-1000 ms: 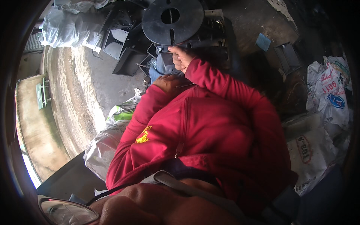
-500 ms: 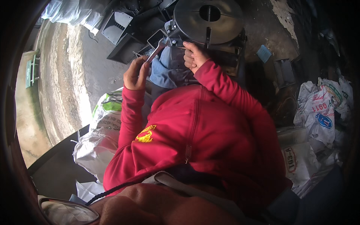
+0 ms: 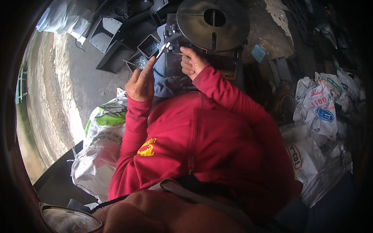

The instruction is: The person assembles a metal fixture by attaching a circular metal plate to a rectangular housing using bolts and a wrench. They insert bolts, tighten them with a wrench, and adjust the plate's position to secure it.

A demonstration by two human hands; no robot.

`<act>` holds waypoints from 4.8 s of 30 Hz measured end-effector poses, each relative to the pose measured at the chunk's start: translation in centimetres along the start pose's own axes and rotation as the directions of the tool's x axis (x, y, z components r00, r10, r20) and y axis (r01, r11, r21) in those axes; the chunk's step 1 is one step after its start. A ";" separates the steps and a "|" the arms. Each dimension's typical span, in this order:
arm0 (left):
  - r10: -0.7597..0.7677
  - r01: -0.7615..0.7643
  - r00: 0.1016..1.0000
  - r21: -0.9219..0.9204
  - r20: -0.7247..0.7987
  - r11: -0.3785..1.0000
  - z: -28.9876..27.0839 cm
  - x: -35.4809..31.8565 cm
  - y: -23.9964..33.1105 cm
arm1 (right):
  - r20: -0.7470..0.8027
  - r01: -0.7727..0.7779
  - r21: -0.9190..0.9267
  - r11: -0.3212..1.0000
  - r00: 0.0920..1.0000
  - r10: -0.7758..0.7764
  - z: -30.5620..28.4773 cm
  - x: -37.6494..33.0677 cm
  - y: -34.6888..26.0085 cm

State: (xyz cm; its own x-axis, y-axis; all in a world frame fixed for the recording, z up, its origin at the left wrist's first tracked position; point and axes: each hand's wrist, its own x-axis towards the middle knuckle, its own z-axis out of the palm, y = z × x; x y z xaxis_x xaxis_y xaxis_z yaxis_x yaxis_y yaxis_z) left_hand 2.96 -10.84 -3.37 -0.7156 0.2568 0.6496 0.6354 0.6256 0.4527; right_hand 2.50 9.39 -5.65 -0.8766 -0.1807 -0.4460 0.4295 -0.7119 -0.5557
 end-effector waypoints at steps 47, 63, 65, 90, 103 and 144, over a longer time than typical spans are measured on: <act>-0.376 0.370 0.927 -0.199 0.008 0.907 6.7 2.5 0.7 | 0.095 -0.221 0.199 0.955 0.974 0.205 -0.9 0.2 -0.6; -0.384 0.505 0.862 -0.641 0.332 0.578 6.8 2.1 -1.3 | -0.003 -0.242 0.184 0.953 0.969 0.247 0.0 -0.1 -0.8; -0.391 0.513 0.856 -0.657 0.339 0.553 6.6 2.3 -0.9 | 0.064 -0.314 0.230 0.921 0.949 0.308 -0.3 0.2 -1.0; -0.387 0.459 0.879 -0.713 0.279 0.529 7.8 1.5 -1.7 | 0.162 -0.250 0.321 0.913 0.965 0.208 -0.6 0.8 -0.3; -0.364 0.468 0.875 -0.749 0.319 0.468 7.7 1.3 -2.0 | 0.154 -0.206 0.333 0.920 0.975 0.163 -0.1 0.7 0.1; -0.370 0.889 0.343 -0.425 0.864 -0.170 5.0 1.9 3.7 | -0.049 -0.048 -0.166 0.985 0.998 0.040 -0.4 -0.4 0.1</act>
State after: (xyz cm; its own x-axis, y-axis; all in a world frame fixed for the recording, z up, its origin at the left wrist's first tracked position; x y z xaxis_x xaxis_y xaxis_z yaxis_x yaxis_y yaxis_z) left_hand 2.52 -4.37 -3.49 -0.7306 0.4931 -0.4723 -0.6207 -0.1915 0.7603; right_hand 3.00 9.70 -5.81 -0.8469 -0.1759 -0.5019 0.5011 -0.5802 -0.6421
